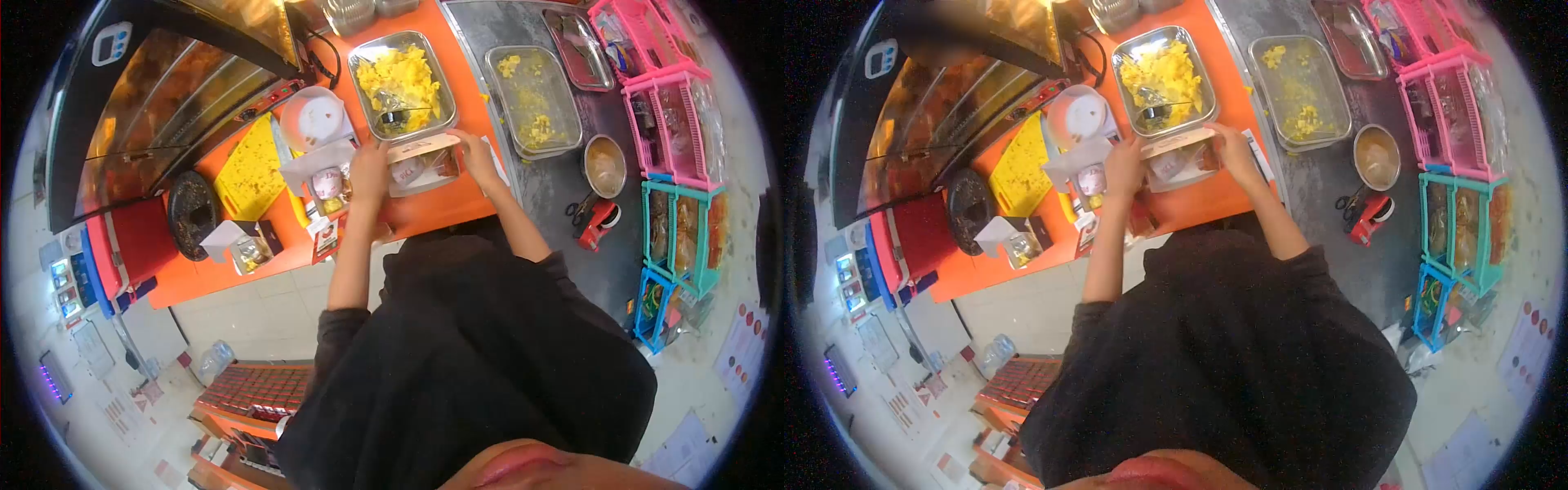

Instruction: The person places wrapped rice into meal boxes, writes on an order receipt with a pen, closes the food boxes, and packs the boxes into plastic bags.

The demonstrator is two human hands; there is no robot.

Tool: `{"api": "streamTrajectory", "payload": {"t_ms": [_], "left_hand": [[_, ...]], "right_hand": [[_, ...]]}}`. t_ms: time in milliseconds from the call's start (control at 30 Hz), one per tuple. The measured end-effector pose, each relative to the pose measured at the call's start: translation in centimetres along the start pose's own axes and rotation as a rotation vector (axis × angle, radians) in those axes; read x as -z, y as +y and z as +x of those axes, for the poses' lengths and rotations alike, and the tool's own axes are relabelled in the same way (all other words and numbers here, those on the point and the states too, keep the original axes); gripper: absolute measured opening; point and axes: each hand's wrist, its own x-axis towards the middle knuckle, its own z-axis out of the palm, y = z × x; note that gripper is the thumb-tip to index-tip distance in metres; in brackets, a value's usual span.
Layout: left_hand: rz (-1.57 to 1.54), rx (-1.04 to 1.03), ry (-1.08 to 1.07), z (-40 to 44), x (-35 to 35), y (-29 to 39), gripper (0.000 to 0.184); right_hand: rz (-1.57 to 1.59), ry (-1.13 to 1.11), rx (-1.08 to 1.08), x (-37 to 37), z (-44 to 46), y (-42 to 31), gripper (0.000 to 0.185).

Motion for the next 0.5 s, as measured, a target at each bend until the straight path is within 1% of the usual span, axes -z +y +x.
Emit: {"api": "streamTrajectory", "payload": {"t_ms": [33, 67, 100, 167, 200, 233, 267, 300, 367, 400, 433, 467, 500], "left_hand": [[-0.080, 0.044, -0.333, 0.5, 0.3, -1.0, 0.038], [-0.156, 0.088, -0.668, 0.9, 0.4, -1.6, 0.040], [-0.150, 0.071, -0.666, 0.3, -0.7, -2.1, 0.040], [-0.568, -0.019, -0.297, -2.4, -4.1, -2.6, 0.041], [-0.665, 0.115, -0.398, -3.3, -4.0, -2.0, 0.045], [-0.666, 0.106, -0.402, -4.5, -4.5, -1.5, 0.045], [-0.761, 0.192, -0.366, -5.7, -4.9, -0.9, 0.046], [-0.854, 0.279, -0.328, -6.9, -5.1, -0.3, 0.047], [-0.895, 0.287, -0.299, -9.1, -5.5, 0.5, 0.050], [-1.297, 0.515, -0.276, -10.5, -6.5, 0.4, 0.048], [-1.693, 0.760, -0.237, -11.4, -6.1, 0.9, 0.046], [-1.773, 0.771, -0.233, -12.2, -5.7, 1.1, 0.047], [-1.773, 0.785, -0.235, -12.6, -6.2, 1.1, 0.047]], "right_hand": [[-0.001, -0.031, -0.033, 0.3, -0.1, 0.7, 0.033], [0.077, -0.029, -0.075, 0.4, -0.6, 1.4, 0.038], [0.080, -0.011, -0.075, 0.9, -0.8, 1.5, 0.038], [0.041, -0.008, -0.093, 1.8, -2.3, 1.4, 0.046], [0.039, 0.000, -0.100, 1.9, -3.2, 1.1, 0.046], [0.292, -0.074, -0.291, 1.7, -4.0, 0.7, 0.045], [0.549, -0.149, -0.477, 1.6, -4.6, 0.4, 0.046], [0.553, -0.140, -0.476, 1.2, -5.2, 1.1, 0.046], [0.925, -0.130, -0.281, 0.0, -7.0, 3.9, 0.048], [1.064, -0.250, -0.293, 1.2, -7.7, 2.1, 0.049], [1.065, -0.248, -0.304, 1.3, -8.2, 2.2, 0.049], [1.080, -0.225, -0.345, 1.4, -8.8, 2.4, 0.046], [1.095, -0.204, -0.384, 1.6, -9.3, 2.6, 0.044]]}}
